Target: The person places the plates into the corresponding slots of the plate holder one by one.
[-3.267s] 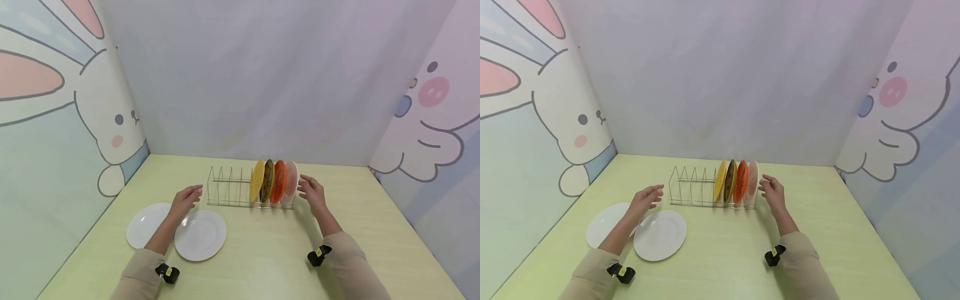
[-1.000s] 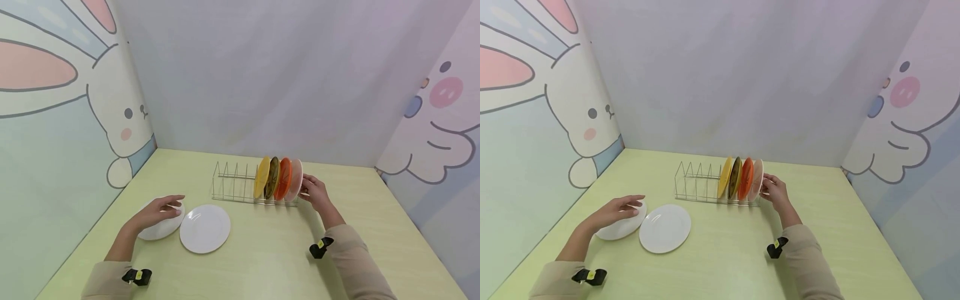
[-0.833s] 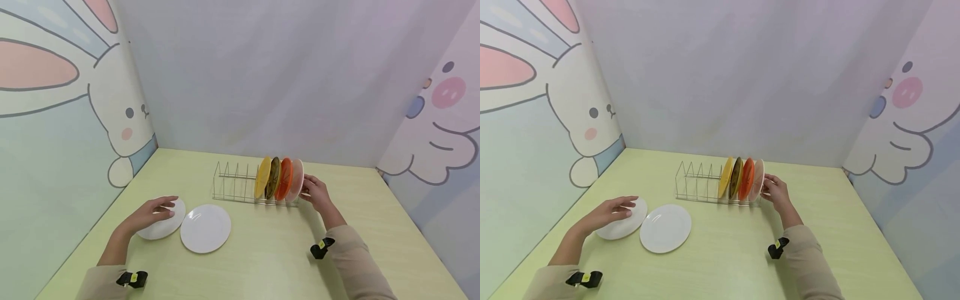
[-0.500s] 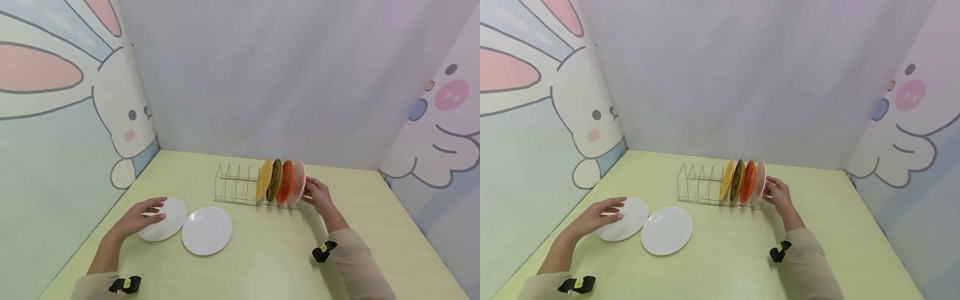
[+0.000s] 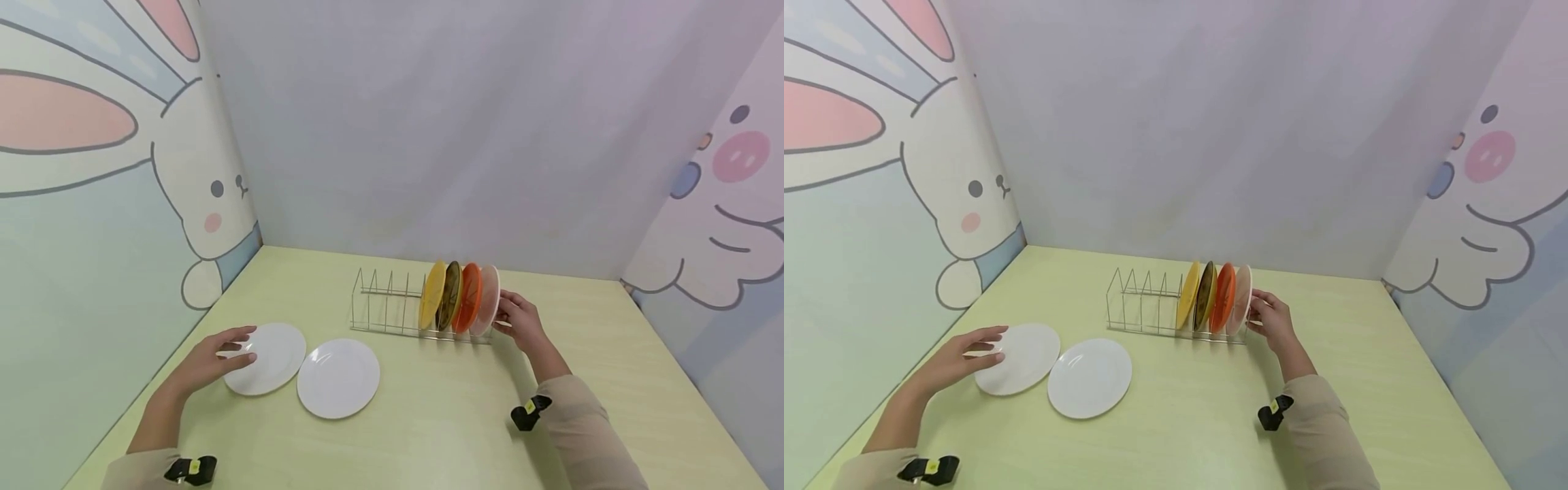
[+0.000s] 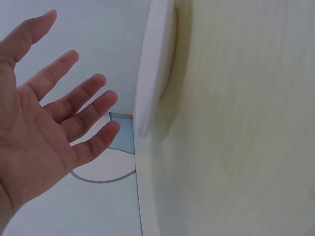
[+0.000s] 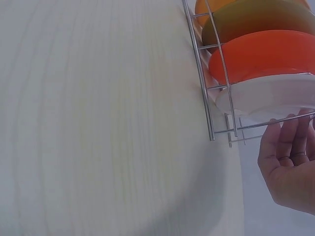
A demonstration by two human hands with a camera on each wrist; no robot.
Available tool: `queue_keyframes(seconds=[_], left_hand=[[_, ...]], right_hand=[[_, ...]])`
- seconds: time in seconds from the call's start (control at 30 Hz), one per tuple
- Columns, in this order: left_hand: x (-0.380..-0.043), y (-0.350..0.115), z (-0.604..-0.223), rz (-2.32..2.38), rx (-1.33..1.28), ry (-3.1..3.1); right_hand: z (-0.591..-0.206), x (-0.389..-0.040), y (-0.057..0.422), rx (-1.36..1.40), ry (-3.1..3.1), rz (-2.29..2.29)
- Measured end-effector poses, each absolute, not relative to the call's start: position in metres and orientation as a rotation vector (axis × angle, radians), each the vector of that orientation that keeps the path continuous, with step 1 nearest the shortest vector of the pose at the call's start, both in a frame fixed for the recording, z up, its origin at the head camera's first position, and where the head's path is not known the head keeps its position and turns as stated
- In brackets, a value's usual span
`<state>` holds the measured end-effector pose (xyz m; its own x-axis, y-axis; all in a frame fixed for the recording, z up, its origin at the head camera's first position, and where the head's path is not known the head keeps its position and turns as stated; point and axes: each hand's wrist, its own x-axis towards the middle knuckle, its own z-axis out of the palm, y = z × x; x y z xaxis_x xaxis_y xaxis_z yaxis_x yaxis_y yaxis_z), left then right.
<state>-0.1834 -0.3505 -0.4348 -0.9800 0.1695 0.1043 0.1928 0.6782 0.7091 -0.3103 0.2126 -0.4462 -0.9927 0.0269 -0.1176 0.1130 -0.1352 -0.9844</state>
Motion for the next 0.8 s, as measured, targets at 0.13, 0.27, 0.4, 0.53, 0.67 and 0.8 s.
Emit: queue_keyframes(seconds=[0.13, 0.27, 0.4, 0.53, 0.67, 0.8], left_hand=[[-0.181, -0.353, -0.442, -1.168, -0.314, -2.857], [-0.181, -0.347, -0.45, -1.154, -0.356, -2.855], [-0.185, -0.336, -0.457, -1.122, -0.38, -2.879], [-0.187, -0.328, -0.462, -1.056, -0.459, -2.939], [-0.189, -0.325, -0.464, -0.968, -0.603, -2.971], [-0.19, -0.322, -0.466, -0.91, -0.615, -2.999]], right_hand=[[-0.446, -0.31, 0.213, 0.154, 2.016, -2.317], [-0.444, -0.31, 0.214, 0.154, 2.015, -2.305], [-0.443, -0.311, 0.215, 0.146, 2.016, -2.311], [-0.442, -0.312, 0.213, 0.16, 2.002, -2.332], [-0.442, -0.311, 0.211, 0.162, 1.994, -2.326], [-0.441, -0.309, 0.21, 0.156, 1.993, -2.316]])
